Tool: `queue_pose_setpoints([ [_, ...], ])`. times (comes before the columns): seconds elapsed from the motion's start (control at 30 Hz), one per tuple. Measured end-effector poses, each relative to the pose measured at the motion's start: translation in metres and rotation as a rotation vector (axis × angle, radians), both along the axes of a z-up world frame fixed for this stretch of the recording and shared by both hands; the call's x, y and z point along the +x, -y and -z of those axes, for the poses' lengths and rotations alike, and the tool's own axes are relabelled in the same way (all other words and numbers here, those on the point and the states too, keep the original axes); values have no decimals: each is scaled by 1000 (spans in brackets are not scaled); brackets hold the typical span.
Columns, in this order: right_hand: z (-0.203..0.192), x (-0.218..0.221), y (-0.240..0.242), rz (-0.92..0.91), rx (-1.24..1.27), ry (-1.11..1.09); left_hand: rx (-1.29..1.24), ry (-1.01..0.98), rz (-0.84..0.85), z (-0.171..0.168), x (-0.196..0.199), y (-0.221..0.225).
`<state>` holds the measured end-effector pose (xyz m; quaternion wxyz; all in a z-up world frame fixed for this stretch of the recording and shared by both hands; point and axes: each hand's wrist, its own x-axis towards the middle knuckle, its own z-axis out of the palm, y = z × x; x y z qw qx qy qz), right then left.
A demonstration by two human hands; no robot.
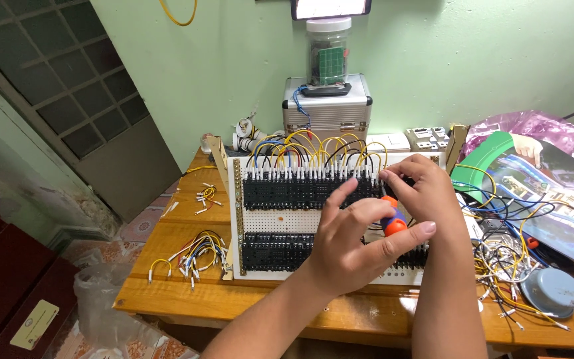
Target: Inserting electrical wires into a terminal block and securing them with a screwdriver.
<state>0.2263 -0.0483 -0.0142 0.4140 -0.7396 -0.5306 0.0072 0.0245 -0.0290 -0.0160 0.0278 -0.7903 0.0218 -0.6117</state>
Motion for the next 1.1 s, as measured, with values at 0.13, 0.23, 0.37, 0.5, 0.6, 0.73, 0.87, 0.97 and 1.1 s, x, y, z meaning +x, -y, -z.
queue_pose_setpoints([
  [0.13,4,4,-2,-40,41,-33,80,-26,38,-2,0,0],
  [0.23,4,3,-2,18,-22,-81,94,-187,134,1,-3,1],
  [0.37,1,0,-1,-11,16,-9,39,-61,-67,-7,-4,11],
  [0.5,4,3,-2,8,12,-2,93,12,-83,-4,0,8],
  [0.6,0,0,-1,-8,16,-94,91,-47,-63,-5,-2,7],
  [0.73,3,3,-2,-3,-2,-112,86,-170,111,-7,-3,0],
  [0.87,1,1,0,-14,-8,23,347,-202,-41,-13,-7,4],
  [0.97,-4,-6,3,0,5,10,223,-125,-73,-9,-2,9],
  [1.1,0,-2,1,16,4,42,202,-53,-122,0,-1,6],
])
